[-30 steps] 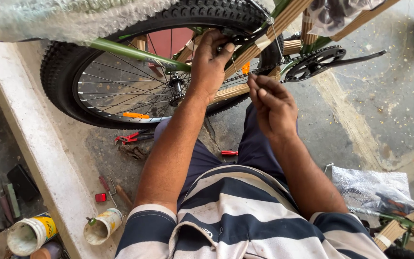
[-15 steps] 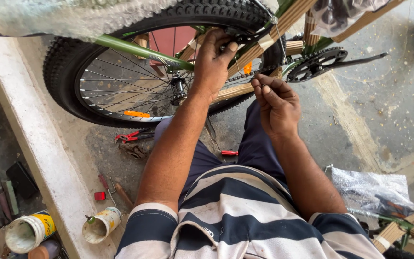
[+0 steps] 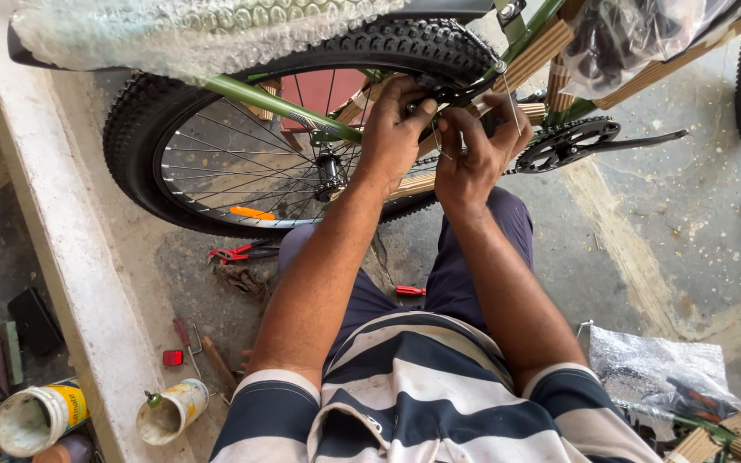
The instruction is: The person sits on the floor beside a bicycle with its frame wrapped in bubble wrap and uses a screwdriver and a wrench to tighten fasteners on the frame and rear wheel area. They pick up bolts from the floor, work on the brake and wheel mounting hardware, and reposition around the bike while continuing to tighten components.
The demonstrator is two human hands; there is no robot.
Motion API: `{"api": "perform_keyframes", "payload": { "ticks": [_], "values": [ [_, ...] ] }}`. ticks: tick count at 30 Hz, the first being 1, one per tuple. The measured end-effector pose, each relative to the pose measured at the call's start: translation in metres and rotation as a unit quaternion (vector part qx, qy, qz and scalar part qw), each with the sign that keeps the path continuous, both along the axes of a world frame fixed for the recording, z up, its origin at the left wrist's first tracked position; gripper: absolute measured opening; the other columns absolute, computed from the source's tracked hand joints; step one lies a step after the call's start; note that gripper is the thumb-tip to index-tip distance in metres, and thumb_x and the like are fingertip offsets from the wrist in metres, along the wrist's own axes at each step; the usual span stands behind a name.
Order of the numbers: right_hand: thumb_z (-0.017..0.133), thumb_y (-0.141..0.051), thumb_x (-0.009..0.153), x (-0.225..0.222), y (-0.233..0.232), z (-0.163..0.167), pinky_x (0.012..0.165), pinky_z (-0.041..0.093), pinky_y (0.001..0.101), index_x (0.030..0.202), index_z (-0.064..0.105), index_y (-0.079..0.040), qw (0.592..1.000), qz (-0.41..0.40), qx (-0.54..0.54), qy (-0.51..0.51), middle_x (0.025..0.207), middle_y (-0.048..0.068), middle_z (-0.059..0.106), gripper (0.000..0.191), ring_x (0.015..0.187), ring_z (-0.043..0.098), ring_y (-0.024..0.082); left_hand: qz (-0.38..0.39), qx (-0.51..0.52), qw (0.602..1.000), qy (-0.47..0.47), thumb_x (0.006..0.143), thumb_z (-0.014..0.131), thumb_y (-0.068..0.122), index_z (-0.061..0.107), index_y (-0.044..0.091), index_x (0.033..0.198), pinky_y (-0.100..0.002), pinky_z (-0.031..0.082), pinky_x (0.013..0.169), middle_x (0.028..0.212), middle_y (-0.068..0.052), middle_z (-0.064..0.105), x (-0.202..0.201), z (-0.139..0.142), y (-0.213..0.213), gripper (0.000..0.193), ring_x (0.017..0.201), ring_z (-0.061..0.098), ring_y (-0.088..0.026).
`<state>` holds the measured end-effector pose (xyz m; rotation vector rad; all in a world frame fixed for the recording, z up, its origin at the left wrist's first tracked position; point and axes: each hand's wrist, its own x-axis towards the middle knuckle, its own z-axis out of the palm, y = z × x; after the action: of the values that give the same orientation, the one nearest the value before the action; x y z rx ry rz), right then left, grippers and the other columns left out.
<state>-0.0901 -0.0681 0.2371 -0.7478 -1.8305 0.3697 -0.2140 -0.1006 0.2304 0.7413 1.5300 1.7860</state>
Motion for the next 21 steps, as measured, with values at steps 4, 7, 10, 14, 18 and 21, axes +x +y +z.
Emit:
{"api": "perform_keyframes", "payload": {
  "ticks": [4, 7, 10, 14, 18, 21],
  "values": [
    [0.083, -0.015, 0.095, -0.01, 0.002, -0.008, 0.117, 0.032, 0.048, 0.104, 0.08, -0.014, 0.999, -0.024, -0.028, 0.005, 0.139, 0.011, 0.05, 0.009, 0.138, 0.037, 0.032, 0.0, -0.004, 1.0, -0.008, 0.098, 0.066, 0.007, 0.059, 0.004, 0.126, -0.034, 0.058, 0.101, 0.123, -0.009, 0.068, 0.0, 0.002, -0.001, 0.029, 0.117, 0.067, -0.019],
    [0.085, -0.015, 0.095, -0.015, 0.006, -0.016, 0.116, 0.032, 0.0486, 0.101, 0.079, -0.014, 0.999, -0.034, -0.026, 0.007, 0.141, 0.011, 0.048, 0.008, 0.14, 0.035, 0.031, -0.003, -0.004, 1.0, -0.015, 0.098, 0.065, 0.007, 0.058, 0.004, 0.127, -0.033, 0.058, 0.1, 0.121, -0.009, 0.069, 0.001, 0.003, -0.002, 0.029, 0.113, 0.068, -0.02],
    [0.084, -0.016, 0.097, -0.018, 0.008, -0.023, 0.117, 0.034, 0.048, 0.106, 0.076, -0.011, 0.997, -0.043, -0.06, 0.035, 0.143, 0.011, 0.046, 0.013, 0.14, 0.036, 0.03, -0.006, 0.004, 1.0, -0.026, 0.098, 0.065, 0.007, 0.057, 0.004, 0.126, -0.033, 0.059, 0.098, 0.12, -0.009, 0.069, 0.002, 0.005, -0.002, 0.03, 0.111, 0.068, -0.02],
    [0.086, -0.015, 0.096, -0.019, 0.009, -0.029, 0.119, 0.033, 0.0499, 0.102, 0.077, -0.011, 0.998, -0.056, -0.007, 0.018, 0.144, 0.011, 0.047, 0.012, 0.144, 0.036, 0.031, -0.008, -0.002, 1.0, -0.009, 0.099, 0.065, 0.007, 0.058, 0.004, 0.127, -0.032, 0.059, 0.1, 0.122, -0.009, 0.068, 0.001, 0.006, -0.002, 0.029, 0.115, 0.068, -0.019],
    [0.085, -0.015, 0.09, -0.018, 0.011, -0.031, 0.117, 0.031, 0.0527, 0.103, 0.078, -0.01, 0.999, -0.043, 0.015, 0.014, 0.144, 0.014, 0.044, 0.016, 0.142, 0.033, 0.034, -0.009, -0.007, 1.0, -0.027, 0.1, 0.064, 0.008, 0.057, 0.005, 0.128, -0.033, 0.059, 0.1, 0.123, -0.009, 0.068, 0.002, 0.007, -0.003, 0.03, 0.117, 0.067, -0.02],
    [0.086, -0.016, 0.088, -0.018, 0.011, -0.032, 0.117, 0.032, 0.0527, 0.1, 0.078, -0.011, 0.999, -0.049, -0.002, 0.015, 0.144, 0.014, 0.045, 0.015, 0.142, 0.034, 0.034, -0.008, -0.002, 1.0, -0.027, 0.099, 0.064, 0.007, 0.057, 0.005, 0.128, -0.033, 0.06, 0.099, 0.123, -0.01, 0.068, 0.002, 0.006, -0.003, 0.03, 0.117, 0.067, -0.021]
  ]
}}
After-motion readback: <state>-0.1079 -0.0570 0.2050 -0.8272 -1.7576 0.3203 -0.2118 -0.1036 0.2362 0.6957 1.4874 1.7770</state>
